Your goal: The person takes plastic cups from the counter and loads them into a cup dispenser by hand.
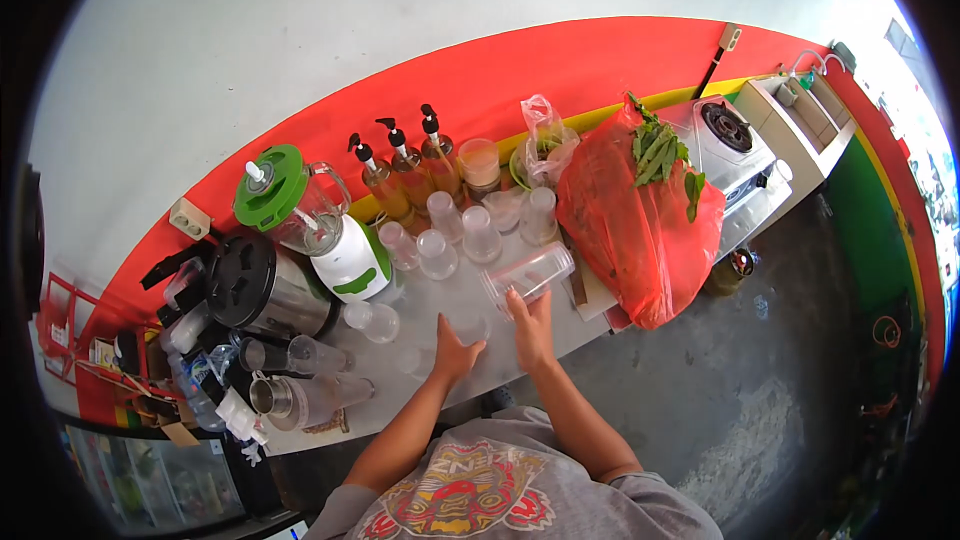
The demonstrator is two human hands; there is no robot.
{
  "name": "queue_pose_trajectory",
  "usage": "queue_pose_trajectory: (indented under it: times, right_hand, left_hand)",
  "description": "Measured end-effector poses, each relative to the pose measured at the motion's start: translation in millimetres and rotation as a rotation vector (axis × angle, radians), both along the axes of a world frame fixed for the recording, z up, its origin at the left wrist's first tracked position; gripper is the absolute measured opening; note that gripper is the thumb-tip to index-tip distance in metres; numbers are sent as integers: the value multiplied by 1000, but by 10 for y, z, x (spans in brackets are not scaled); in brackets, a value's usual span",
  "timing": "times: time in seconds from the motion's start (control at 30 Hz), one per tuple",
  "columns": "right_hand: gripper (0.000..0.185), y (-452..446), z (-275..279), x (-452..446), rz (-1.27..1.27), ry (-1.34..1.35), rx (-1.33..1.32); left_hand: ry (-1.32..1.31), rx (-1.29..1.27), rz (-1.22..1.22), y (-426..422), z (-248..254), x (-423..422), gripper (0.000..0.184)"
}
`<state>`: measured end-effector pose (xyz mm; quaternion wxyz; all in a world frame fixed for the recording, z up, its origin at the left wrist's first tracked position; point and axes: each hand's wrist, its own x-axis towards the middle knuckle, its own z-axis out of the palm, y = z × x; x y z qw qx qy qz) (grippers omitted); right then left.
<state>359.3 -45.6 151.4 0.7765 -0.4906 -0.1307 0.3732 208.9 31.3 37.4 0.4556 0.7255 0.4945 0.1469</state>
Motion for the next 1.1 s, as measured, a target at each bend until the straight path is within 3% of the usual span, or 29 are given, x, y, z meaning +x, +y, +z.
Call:
queue_pose_trajectory:
  times: [0.17, 0.27, 0.33, 0.47, 0.67, 0.87, 0.97, 1.1]
  right_hand:
    - [68, -24, -14, 2, 42, -15, 30]
    - [69, -4, 35, -37, 103, 6, 30]
    - [69, 4, 101, -79, 182, -9, 52]
    - [74, 101, 210, -239, 329, 35, 126]
    - [78, 298, 516, -786, 595, 81, 222]
    - [91, 655, 843, -873, 844, 195, 251]
    - [108, 874, 1179, -852, 1008, -35, 234]
    - [115, 1048, 1586, -1037, 1190, -272, 180]
  left_hand:
    - [-103, -381, 10, -156, 834, -196, 118]
    - [-172, -228, 5, -208, 1103, -330, 112]
    - [-492, -64, -44, -206, 1362, -392, 113]
    - [-432, 73, -46, -64, 2004, -528, 111]
    - [-459, 223, -42, 69, 2194, -1038, 110]
    - [-568, 108, 49, 173, 2317, -1771, 104]
    - [-678, -15, 154, 143, 2260, -2265, 104]
    - [-867, -145, 239, -23, 2260, -2762, 102]
